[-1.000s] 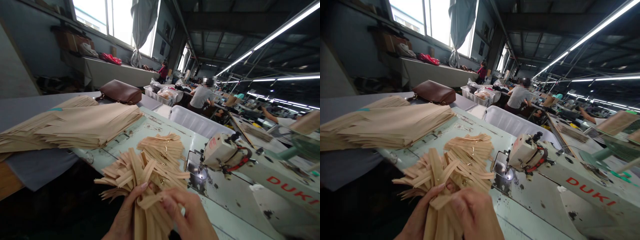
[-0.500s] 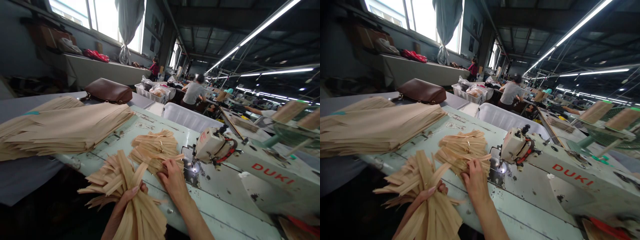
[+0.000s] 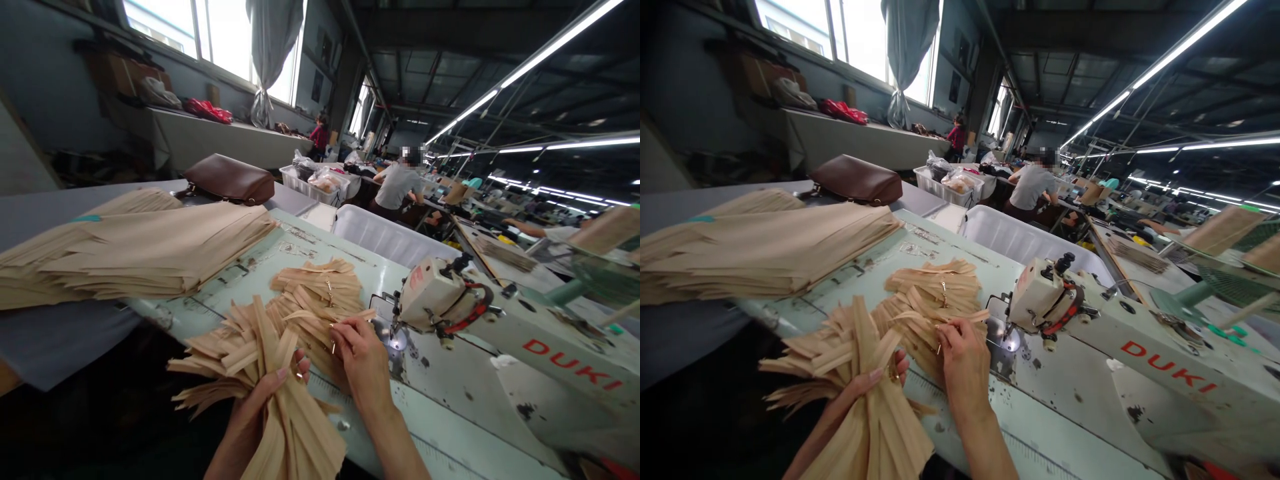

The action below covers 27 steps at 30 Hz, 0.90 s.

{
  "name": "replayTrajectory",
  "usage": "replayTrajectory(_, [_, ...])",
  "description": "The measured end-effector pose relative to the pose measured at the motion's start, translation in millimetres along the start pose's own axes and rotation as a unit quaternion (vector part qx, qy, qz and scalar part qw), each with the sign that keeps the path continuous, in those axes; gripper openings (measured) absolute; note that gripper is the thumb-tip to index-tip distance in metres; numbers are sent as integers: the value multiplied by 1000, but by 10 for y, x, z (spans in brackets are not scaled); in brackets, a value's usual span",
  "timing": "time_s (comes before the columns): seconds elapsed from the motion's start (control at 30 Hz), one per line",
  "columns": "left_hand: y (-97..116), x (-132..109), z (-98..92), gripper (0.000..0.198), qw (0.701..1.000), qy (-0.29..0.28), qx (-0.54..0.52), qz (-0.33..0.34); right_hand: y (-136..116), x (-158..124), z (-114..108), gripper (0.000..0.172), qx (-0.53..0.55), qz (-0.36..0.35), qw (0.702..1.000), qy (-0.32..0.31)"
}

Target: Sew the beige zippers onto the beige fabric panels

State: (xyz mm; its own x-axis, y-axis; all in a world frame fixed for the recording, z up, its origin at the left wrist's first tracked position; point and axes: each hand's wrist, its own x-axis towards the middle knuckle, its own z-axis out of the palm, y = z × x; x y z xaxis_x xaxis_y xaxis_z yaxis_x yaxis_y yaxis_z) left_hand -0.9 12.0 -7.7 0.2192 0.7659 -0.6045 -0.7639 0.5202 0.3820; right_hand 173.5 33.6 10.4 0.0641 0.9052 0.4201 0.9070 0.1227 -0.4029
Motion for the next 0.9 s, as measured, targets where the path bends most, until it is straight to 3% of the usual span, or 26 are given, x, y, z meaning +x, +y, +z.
replayTrajectory(0.2, [-77,9,-83,49,999,-39,19,13,33,3,-55,26,25,38,999,-14])
replayTrajectory(0.4, [-142,95,-153,49,998,-47,26,36,-51,-93,60,6,8,40,997,-64])
replayTrajectory(0.53, [-132,105,-154,51,998,-56,16,27,-43,-57,48,19,39,31,998,-32])
replayTrajectory(0.67, [-125,57,-111,55,998,-56,8,39,-51,-29,-56,17,62,-19,997,33])
replayTrajectory(0.9, [-121,-10,-141,51,996,-38,4,78,-518,-416,87,23,-95,-188,977,-13])
